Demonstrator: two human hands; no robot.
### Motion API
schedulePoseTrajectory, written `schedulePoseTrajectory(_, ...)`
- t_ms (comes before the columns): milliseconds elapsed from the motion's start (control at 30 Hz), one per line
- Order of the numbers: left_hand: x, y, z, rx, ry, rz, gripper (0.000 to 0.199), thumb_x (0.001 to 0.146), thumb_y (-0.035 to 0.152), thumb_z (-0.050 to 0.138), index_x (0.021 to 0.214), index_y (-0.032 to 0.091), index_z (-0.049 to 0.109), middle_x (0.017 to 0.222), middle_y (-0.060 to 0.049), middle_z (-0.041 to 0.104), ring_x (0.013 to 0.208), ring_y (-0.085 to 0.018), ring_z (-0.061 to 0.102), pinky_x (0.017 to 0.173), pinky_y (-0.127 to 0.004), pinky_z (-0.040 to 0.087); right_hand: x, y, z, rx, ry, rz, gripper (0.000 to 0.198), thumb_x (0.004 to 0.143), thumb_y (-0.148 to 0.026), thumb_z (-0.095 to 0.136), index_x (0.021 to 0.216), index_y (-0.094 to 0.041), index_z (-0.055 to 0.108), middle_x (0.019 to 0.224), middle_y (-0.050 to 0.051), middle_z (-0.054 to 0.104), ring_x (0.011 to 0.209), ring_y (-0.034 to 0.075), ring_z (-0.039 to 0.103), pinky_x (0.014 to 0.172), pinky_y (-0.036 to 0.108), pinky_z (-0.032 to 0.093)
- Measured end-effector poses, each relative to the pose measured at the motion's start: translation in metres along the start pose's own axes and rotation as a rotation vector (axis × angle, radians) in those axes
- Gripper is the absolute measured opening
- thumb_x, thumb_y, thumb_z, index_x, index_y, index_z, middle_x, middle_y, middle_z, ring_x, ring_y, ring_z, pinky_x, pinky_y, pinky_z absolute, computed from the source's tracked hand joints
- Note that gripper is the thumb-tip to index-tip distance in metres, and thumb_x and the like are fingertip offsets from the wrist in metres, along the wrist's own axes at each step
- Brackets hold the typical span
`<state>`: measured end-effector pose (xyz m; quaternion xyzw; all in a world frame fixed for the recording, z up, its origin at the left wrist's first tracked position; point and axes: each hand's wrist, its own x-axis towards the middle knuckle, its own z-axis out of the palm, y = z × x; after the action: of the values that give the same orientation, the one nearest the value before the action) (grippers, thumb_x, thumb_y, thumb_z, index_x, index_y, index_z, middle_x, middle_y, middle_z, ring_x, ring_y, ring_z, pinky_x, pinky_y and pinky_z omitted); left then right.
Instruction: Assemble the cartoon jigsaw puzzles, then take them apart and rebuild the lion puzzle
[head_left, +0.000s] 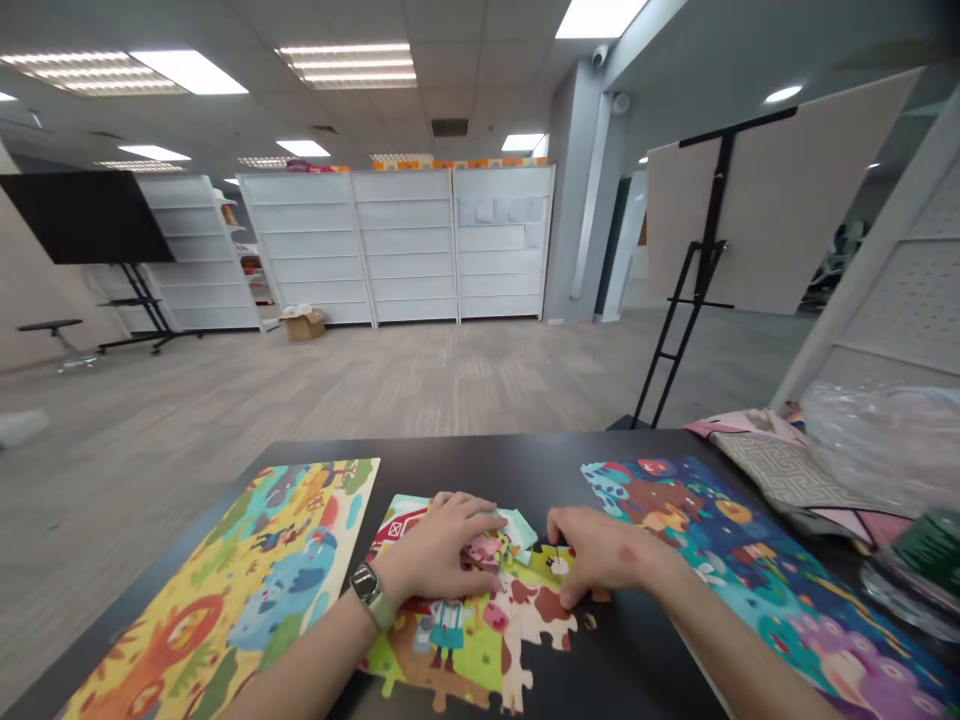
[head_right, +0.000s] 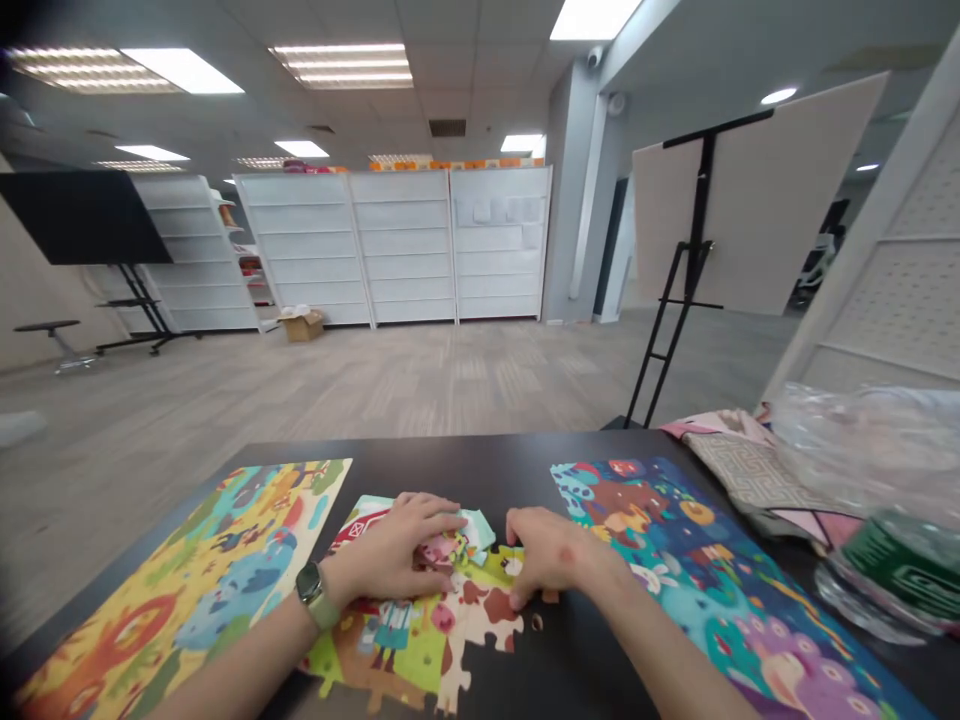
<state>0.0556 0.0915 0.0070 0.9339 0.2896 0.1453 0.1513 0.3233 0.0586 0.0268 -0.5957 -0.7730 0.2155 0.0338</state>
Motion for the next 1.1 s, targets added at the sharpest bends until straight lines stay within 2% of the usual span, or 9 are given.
schedulePoseTrajectory(167,-0.008,-0.013,-0.016,-0.008,-0.002,-0.021,0.074,0.074,0.058,0.078,0.138,0.031,0.055,0.143,-0.010,0.055,0.134,-0.036,0.045,0.113,-0.053,0.031,0.013,0.020,-0.008,0.032,0.074,-0.009,0.016,0.064,-0.020,0.073,0.078,-0.024,0.065,0.086,0.000,0.066,0.084,0.021,0.063,0.066,0.026,0.042)
schedulePoseTrajectory(333,-0.034,-0.046,-0.045,-0.026,-0.020,-0.285,0.089,0.072,0.055,0.079,0.149,0.028,0.043,0.151,-0.014,0.047,0.140,-0.038,0.040,0.113,-0.055,0.034,0.025,0.016,-0.013,0.314,0.241,-0.092,0.008,0.075,-0.022,0.066,0.082,-0.020,0.062,0.081,0.001,0.067,0.079,0.019,0.064,0.071,0.029,0.048)
schedulePoseTrajectory(400,-0.043,-0.057,-0.050,-0.029,-0.072,-0.373,0.091,0.065,0.047,0.083,0.147,0.027,0.047,0.149,-0.013,0.049,0.138,-0.038,0.042,0.112,-0.053,0.037,0.029,0.005,-0.005,0.501,0.253,-0.152,0.021,0.080,-0.031,0.066,0.097,-0.020,0.063,0.088,0.003,0.070,0.081,0.019,0.067,0.073,0.030,0.052)
schedulePoseTrajectory(467,-0.048,-0.064,-0.052,-0.029,-0.093,-0.402,0.090,0.060,0.042,0.085,0.143,0.029,0.051,0.147,-0.011,0.051,0.136,-0.038,0.045,0.111,-0.050,0.039,0.030,-0.006,0.004,0.517,0.254,-0.213,0.043,0.079,-0.040,0.070,0.116,-0.019,0.062,0.110,0.009,0.070,0.100,0.023,0.067,0.087,0.036,0.053)
schedulePoseTrajectory(600,-0.044,-0.061,-0.048,-0.040,-0.078,-0.390,0.083,0.059,0.040,0.085,0.137,0.031,0.057,0.131,-0.008,0.057,0.125,-0.035,0.053,0.105,-0.047,0.045,0.025,-0.024,0.019,0.294,0.147,-0.301,0.087,0.076,-0.056,0.075,0.150,-0.023,0.043,0.157,0.018,0.037,0.144,0.033,0.036,0.117,0.052,0.030)
schedulePoseTrajectory(733,-0.031,-0.046,-0.033,-0.007,-0.091,-0.396,0.084,0.057,0.049,0.086,0.135,0.031,0.059,0.120,-0.009,0.058,0.118,-0.036,0.055,0.098,-0.049,0.047,0.021,-0.045,0.027,0.117,0.099,-0.420,0.084,0.079,-0.059,0.072,0.152,-0.037,0.038,0.166,0.012,0.021,0.151,0.037,0.018,0.117,0.059,0.022)
schedulePoseTrajectory(900,-0.018,-0.033,-0.016,-0.024,0.087,-0.400,0.071,0.059,0.046,0.088,0.123,0.024,0.065,0.109,-0.008,0.063,0.102,-0.032,0.063,0.088,-0.042,0.050,0.025,-0.057,0.031,0.017,0.162,-0.479,0.058,0.087,-0.048,0.067,0.141,-0.032,0.054,0.153,0.012,0.046,0.142,0.032,0.040,0.114,0.051,0.032)
schedulePoseTrajectory(1000,-0.020,-0.035,-0.023,-0.061,0.165,-0.383,0.046,0.067,0.036,0.083,0.108,0.022,0.067,0.100,-0.005,0.065,0.093,-0.026,0.064,0.083,-0.037,0.051,0.027,-0.055,0.032,0.039,0.242,-0.461,0.041,0.086,-0.037,0.068,0.125,-0.025,0.065,0.142,0.012,0.056,0.131,0.028,0.051,0.108,0.043,0.039)
schedulePoseTrajectory(1100,-0.025,-0.037,-0.035,-0.134,0.227,-0.310,0.040,0.071,0.029,0.079,0.108,0.023,0.066,0.102,-0.003,0.065,0.095,-0.024,0.063,0.084,-0.034,0.050,0.029,-0.052,0.033,0.060,0.341,-0.419,0.025,0.084,-0.026,0.065,0.109,-0.020,0.066,0.123,0.009,0.063,0.111,0.024,0.060,0.098,0.037,0.046)
